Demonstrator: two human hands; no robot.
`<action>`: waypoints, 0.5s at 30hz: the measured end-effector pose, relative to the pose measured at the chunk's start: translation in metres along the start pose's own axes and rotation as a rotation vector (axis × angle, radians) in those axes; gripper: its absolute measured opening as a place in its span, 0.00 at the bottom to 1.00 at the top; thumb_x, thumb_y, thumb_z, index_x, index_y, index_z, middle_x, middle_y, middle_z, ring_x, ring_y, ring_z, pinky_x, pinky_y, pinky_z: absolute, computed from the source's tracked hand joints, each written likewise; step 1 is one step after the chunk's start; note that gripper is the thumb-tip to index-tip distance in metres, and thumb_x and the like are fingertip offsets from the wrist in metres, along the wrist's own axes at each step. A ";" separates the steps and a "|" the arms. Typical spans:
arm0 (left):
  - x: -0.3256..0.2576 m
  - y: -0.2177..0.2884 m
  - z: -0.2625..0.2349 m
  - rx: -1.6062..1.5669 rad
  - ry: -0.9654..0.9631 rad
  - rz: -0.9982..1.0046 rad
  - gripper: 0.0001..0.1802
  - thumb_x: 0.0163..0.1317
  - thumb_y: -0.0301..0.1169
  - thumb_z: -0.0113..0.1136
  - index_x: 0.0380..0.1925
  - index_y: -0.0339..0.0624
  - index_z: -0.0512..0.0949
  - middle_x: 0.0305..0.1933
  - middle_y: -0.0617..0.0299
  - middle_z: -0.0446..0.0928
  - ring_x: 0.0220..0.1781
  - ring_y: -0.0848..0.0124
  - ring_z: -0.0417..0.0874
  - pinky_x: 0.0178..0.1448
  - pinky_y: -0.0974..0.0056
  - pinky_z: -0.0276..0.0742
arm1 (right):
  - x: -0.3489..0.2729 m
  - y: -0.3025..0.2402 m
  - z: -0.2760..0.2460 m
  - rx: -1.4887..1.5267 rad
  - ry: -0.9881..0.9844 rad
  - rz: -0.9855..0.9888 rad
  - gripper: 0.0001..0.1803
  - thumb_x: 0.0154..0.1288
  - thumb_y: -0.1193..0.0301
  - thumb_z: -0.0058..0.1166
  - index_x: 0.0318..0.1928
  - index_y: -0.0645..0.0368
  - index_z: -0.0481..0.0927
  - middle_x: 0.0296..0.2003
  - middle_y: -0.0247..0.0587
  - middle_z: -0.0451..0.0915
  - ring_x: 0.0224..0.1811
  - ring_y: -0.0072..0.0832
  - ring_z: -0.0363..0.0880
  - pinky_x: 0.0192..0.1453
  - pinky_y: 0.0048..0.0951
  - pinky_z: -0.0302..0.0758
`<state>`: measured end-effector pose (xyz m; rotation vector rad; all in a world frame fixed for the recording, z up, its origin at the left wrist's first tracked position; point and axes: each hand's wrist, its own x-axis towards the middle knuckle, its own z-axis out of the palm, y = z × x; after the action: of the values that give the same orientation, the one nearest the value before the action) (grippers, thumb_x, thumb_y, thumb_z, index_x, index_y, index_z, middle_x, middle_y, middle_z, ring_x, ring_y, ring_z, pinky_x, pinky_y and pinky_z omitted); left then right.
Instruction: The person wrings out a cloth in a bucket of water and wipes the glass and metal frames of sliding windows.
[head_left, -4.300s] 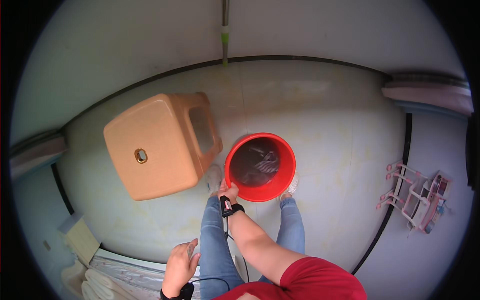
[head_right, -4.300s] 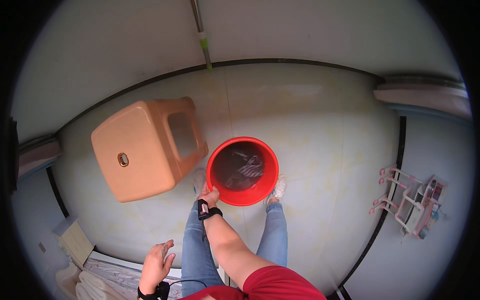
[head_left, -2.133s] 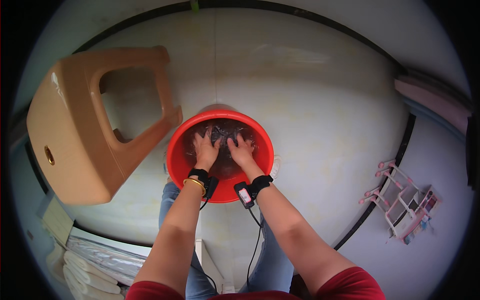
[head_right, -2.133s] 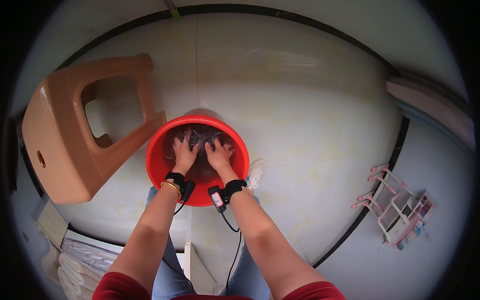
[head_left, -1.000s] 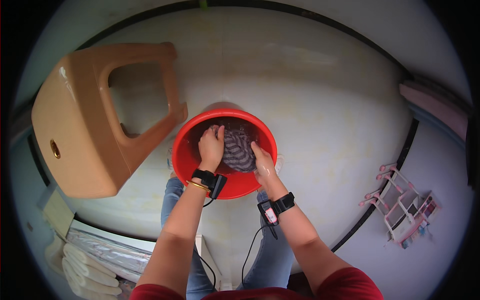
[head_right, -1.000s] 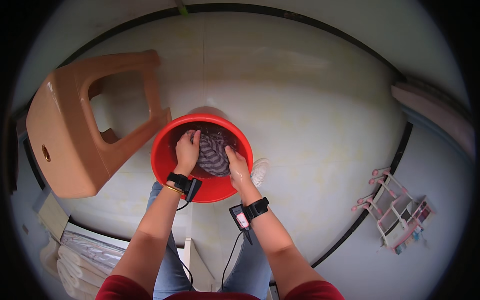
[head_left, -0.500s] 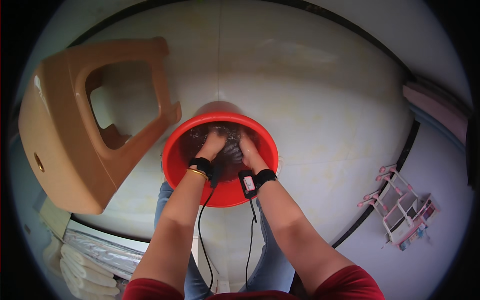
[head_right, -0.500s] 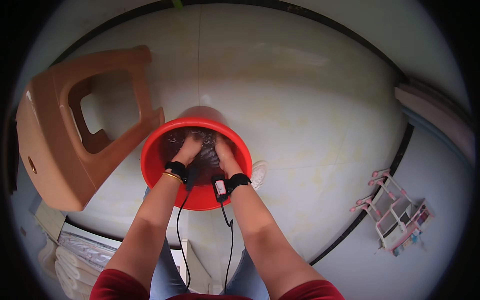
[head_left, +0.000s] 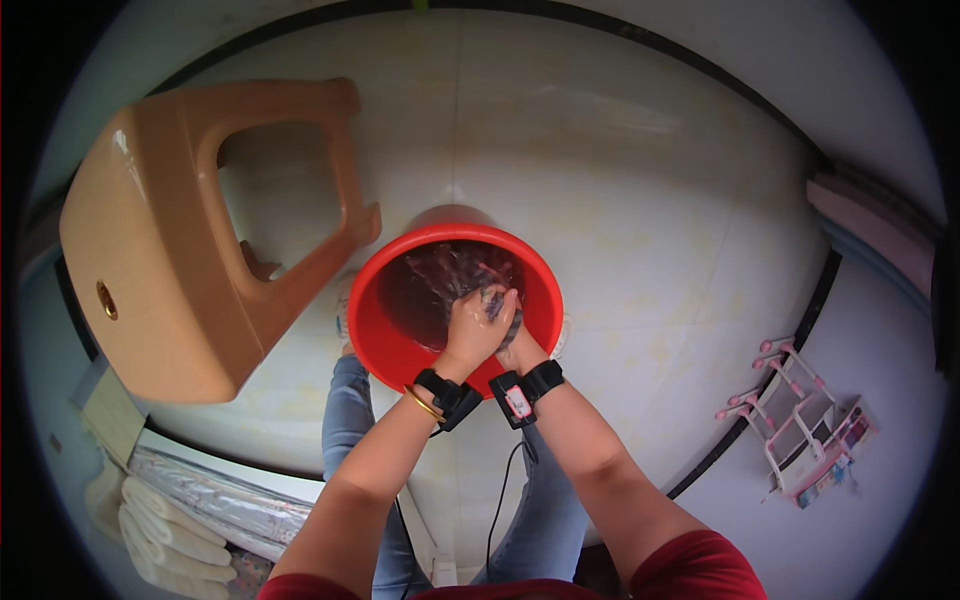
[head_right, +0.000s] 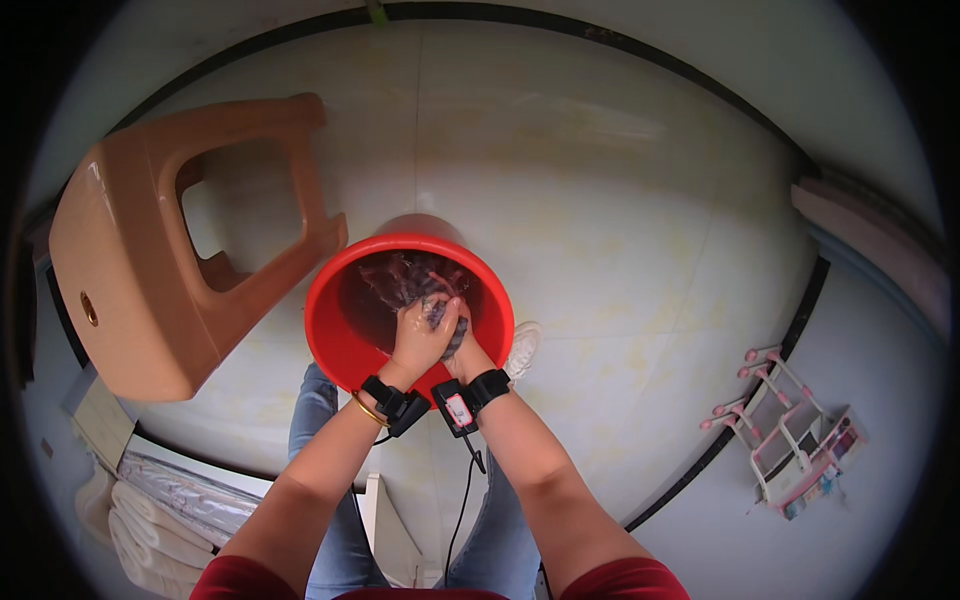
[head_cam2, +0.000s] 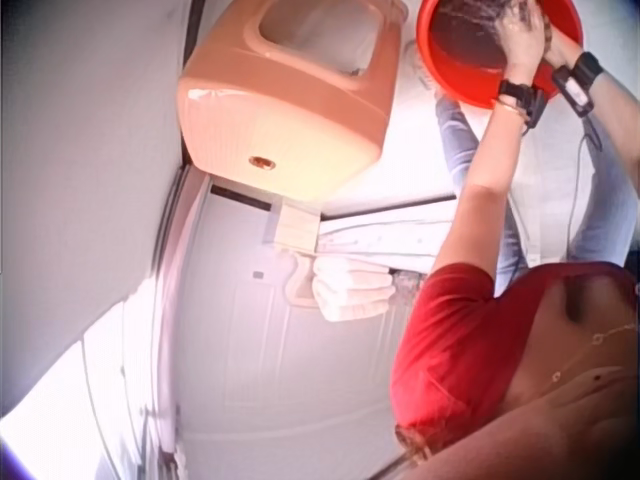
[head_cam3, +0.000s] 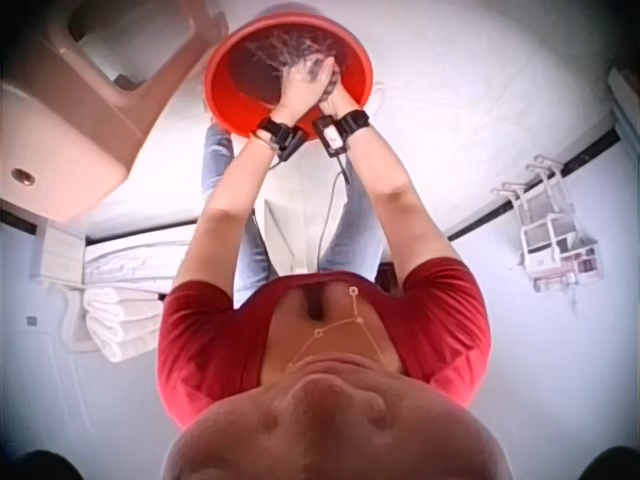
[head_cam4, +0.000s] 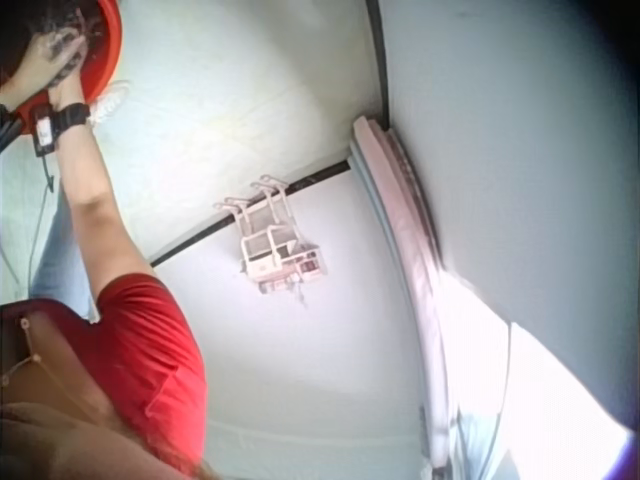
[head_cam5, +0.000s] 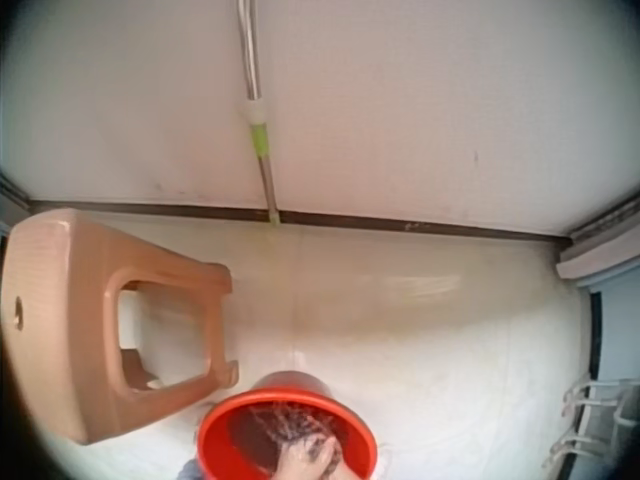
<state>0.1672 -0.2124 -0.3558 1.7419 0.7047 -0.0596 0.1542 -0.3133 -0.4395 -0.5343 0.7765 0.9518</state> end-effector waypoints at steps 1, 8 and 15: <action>0.001 -0.002 0.003 -0.024 0.014 -0.046 0.09 0.57 0.30 0.60 0.28 0.33 0.78 0.24 0.47 0.78 0.28 0.54 0.82 0.36 0.60 0.77 | 0.006 0.001 -0.001 -0.008 -0.057 -0.033 0.19 0.68 0.51 0.41 0.44 0.52 0.74 0.37 0.33 0.78 0.39 0.28 0.78 0.45 0.30 0.76; 0.011 -0.014 0.005 0.151 0.018 -0.076 0.10 0.56 0.31 0.58 0.25 0.32 0.77 0.25 0.44 0.78 0.29 0.49 0.81 0.35 0.57 0.76 | 0.005 0.002 0.011 -0.065 0.355 -0.058 0.18 0.69 0.55 0.40 0.42 0.53 0.77 0.37 0.35 0.81 0.39 0.32 0.80 0.44 0.33 0.77; 0.030 -0.024 -0.034 0.459 0.024 -0.207 0.11 0.60 0.36 0.55 0.38 0.43 0.78 0.35 0.49 0.78 0.38 0.49 0.79 0.40 0.51 0.74 | -0.041 -0.017 0.061 -0.299 0.426 -0.048 0.16 0.65 0.66 0.53 0.48 0.64 0.76 0.43 0.42 0.79 0.42 0.29 0.78 0.50 0.29 0.73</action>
<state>0.1699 -0.1663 -0.3780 2.0987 0.9406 -0.3672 0.1754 -0.2995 -0.3681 -1.0343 1.0011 0.9263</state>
